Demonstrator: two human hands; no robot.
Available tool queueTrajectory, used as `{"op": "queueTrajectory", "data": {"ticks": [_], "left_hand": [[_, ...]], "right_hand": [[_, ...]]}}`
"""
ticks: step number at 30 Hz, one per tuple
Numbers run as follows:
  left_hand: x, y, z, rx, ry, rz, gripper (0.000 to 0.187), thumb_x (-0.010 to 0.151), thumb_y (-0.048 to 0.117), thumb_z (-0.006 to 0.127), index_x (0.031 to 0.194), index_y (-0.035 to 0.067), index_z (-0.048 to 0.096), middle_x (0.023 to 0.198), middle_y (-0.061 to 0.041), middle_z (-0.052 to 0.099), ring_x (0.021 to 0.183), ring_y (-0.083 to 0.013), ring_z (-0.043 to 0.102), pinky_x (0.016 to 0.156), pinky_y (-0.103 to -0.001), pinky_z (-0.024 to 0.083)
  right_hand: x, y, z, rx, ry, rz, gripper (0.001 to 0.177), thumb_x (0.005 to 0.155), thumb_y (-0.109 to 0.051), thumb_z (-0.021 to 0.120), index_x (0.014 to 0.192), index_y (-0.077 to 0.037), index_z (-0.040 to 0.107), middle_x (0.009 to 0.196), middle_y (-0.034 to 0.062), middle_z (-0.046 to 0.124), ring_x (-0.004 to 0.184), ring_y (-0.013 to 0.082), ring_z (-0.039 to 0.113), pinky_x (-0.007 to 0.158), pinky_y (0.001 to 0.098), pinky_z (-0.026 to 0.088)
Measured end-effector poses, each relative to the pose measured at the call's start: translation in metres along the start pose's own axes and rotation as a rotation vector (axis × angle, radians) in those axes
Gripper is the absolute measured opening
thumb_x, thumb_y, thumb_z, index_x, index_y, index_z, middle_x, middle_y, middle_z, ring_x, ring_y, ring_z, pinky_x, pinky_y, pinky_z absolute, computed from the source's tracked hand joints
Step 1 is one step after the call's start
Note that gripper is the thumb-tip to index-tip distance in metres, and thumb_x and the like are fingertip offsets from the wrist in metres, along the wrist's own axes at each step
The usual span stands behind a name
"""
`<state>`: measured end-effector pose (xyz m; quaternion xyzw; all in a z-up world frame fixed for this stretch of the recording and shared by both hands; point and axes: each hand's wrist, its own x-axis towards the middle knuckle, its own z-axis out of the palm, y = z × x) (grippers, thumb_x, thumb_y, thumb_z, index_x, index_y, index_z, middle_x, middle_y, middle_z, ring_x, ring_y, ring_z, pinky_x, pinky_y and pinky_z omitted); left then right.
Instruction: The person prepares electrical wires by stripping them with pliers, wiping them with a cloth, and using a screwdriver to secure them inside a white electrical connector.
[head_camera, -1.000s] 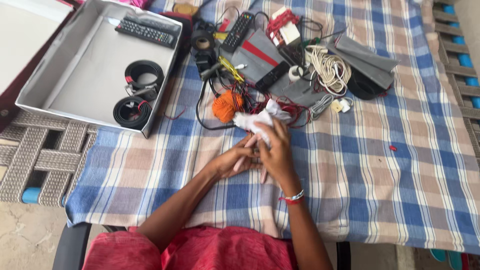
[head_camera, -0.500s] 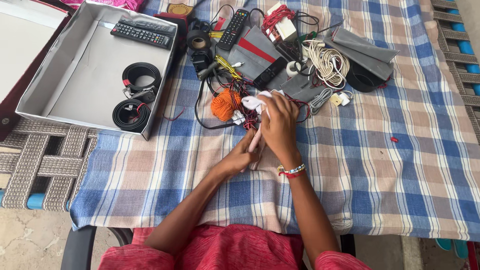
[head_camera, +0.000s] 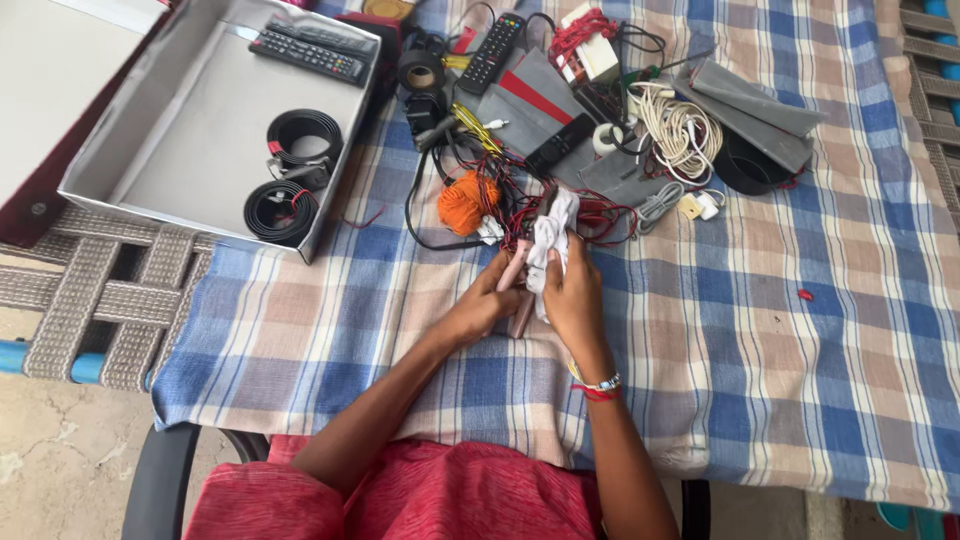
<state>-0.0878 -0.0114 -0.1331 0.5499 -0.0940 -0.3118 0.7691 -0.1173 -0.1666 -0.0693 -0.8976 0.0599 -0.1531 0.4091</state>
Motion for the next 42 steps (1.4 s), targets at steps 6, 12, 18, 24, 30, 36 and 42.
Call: {"op": "queueTrajectory", "data": {"ticks": [6, 12, 18, 24, 30, 36, 42], "left_hand": [[-0.002, 0.001, -0.003, 0.077, 0.036, 0.052, 0.049, 0.09, 0.006, 0.063, 0.137, 0.002, 0.05, 0.114, -0.008, 0.056, 0.104, -0.0177, 0.056, 0.086, -0.032, 0.05], [-0.061, 0.096, -0.02, -0.167, -0.003, -0.027, 0.053, 0.085, 0.004, 0.057, 0.136, 0.009, 0.044, 0.109, -0.004, 0.064, 0.094, -0.0157, 0.068, 0.075, -0.031, 0.059], [-0.117, 0.184, -0.063, 0.426, 0.362, 0.012, 0.036, 0.093, 0.024, 0.063, 0.122, 0.007, 0.049, 0.086, -0.009, 0.062, 0.063, -0.0161, 0.057, 0.053, -0.033, 0.051], [-0.083, 0.251, -0.18, 1.121, 0.761, 0.031, 0.05, 0.092, 0.039, 0.066, 0.116, 0.001, 0.045, 0.101, -0.029, 0.069, 0.089, -0.0393, 0.071, 0.08, -0.05, 0.054], [-0.027, 0.244, -0.282, 1.406, 0.941, -0.187, 0.058, 0.1, 0.046, 0.055, 0.123, -0.007, 0.052, 0.119, -0.033, 0.062, 0.108, -0.0498, 0.064, 0.09, -0.057, 0.052], [-0.04, 0.21, -0.337, 1.52, 0.783, -0.218, 0.069, 0.099, 0.056, 0.052, 0.133, -0.004, 0.057, 0.128, -0.033, 0.058, 0.122, -0.0474, 0.058, 0.105, -0.052, 0.048], [-0.058, 0.194, -0.343, 1.411, 0.733, -0.25, 0.078, 0.093, 0.05, 0.06, 0.143, -0.008, 0.044, 0.135, -0.033, 0.054, 0.13, -0.0433, 0.054, 0.111, -0.047, 0.044]], "right_hand": [[-0.02, 0.032, -0.001, 0.42, -0.088, 0.204, 0.04, 0.103, -0.014, 0.059, 0.138, 0.003, 0.049, 0.119, 0.0209, 0.067, 0.108, 0.0317, 0.067, 0.09, 0.0434, 0.053], [0.014, 0.068, -0.033, 0.945, 0.172, 0.535, 0.033, 0.106, -0.011, 0.053, 0.138, -0.008, 0.056, 0.128, 0.0076, 0.066, 0.113, 0.0203, 0.067, 0.096, 0.0377, 0.056], [0.018, 0.071, -0.042, 0.817, 0.165, 0.547, 0.028, 0.105, -0.009, 0.052, 0.133, -0.005, 0.055, 0.127, 0.0067, 0.064, 0.113, 0.0197, 0.066, 0.097, 0.0357, 0.054], [0.011, 0.07, -0.024, 0.709, -0.048, 0.533, 0.028, 0.104, -0.012, 0.056, 0.13, -0.003, 0.055, 0.12, 0.0082, 0.065, 0.107, 0.0164, 0.064, 0.091, 0.0315, 0.051], [0.01, 0.091, -0.026, 0.737, -0.092, 0.603, 0.032, 0.104, -0.015, 0.056, 0.134, -0.004, 0.055, 0.119, 0.0063, 0.064, 0.106, 0.0163, 0.064, 0.088, 0.0329, 0.051], [0.018, 0.141, -0.004, 0.761, -0.118, 0.617, 0.041, 0.099, -0.014, 0.059, 0.139, -0.004, 0.053, 0.121, 0.0104, 0.066, 0.106, 0.0198, 0.065, 0.09, 0.035, 0.051], [0.026, 0.192, 0.007, 0.643, -0.154, 0.507, 0.039, 0.103, -0.013, 0.06, 0.138, 0.003, 0.056, 0.124, 0.0127, 0.066, 0.11, 0.0196, 0.064, 0.095, 0.0327, 0.049]]}}
